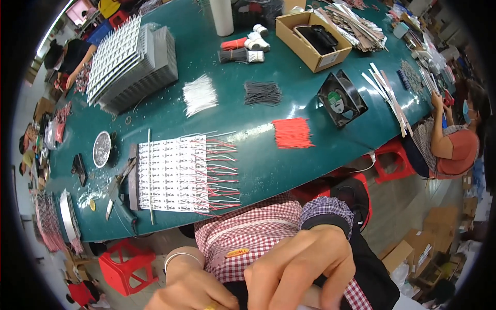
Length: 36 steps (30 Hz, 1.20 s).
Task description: The person aligns wires onto circuit boards by hand and solders them in place using a soldering gun.
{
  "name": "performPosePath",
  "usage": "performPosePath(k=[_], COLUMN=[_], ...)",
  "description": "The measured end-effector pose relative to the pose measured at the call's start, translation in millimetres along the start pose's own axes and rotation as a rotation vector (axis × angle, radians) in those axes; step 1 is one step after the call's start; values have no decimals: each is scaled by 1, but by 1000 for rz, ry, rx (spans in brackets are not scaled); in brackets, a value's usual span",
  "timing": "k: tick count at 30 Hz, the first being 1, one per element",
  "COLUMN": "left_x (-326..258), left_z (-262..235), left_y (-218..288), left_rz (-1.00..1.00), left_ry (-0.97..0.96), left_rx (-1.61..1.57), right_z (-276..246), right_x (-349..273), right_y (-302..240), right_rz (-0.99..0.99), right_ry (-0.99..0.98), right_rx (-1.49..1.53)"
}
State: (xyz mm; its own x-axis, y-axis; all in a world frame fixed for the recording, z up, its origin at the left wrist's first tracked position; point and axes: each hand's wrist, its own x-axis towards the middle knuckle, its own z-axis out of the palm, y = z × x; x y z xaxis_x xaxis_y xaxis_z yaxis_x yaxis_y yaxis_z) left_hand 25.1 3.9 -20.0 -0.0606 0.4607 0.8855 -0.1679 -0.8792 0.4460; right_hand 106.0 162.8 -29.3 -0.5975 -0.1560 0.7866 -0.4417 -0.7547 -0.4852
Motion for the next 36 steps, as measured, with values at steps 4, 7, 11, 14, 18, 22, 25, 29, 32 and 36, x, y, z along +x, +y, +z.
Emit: performPosePath(k=[4, 7, 11, 14, 18, 22, 25, 29, 32, 36], left_x=[-3, -13, -31, -34, -42, -58, -96, -144, -183, -247], left_z=[-3, -1, 43, 11, -14, -42, -50, -75, -67, -100], left_y=[0, 1, -11, 10, 34, 49, 62, 104, 118, 137], left_rz=[-77, -97, 172, 165, -107, -174, -3, -350, -630, -913], left_ry=[-62, -23, 337, 252, -199, -195, 46, 491, 1229, 1392], left_rx=[-7, -3, 203, 176, 55, 111, 137, 606, 1238, 1808], right_z=[3, 13, 15, 0, -5, -12, -22, -50, -72, -136], right_x=[-11, -16, -5, -5, -7, 5, 26, 19, 30, 5], right_y=[27, 41, 61, 57, 58, 71, 78, 95, 97, 98], right_rz=[-64, -79, -70, 154, 355, 366, 445, 453, 723, 597], right_ry=[98, 254, 150, 58, 19, 86, 27, 58, 306, 468], right_rx=[227, 331, 525, 519, 409, 378, 371, 178, -460, -1452])
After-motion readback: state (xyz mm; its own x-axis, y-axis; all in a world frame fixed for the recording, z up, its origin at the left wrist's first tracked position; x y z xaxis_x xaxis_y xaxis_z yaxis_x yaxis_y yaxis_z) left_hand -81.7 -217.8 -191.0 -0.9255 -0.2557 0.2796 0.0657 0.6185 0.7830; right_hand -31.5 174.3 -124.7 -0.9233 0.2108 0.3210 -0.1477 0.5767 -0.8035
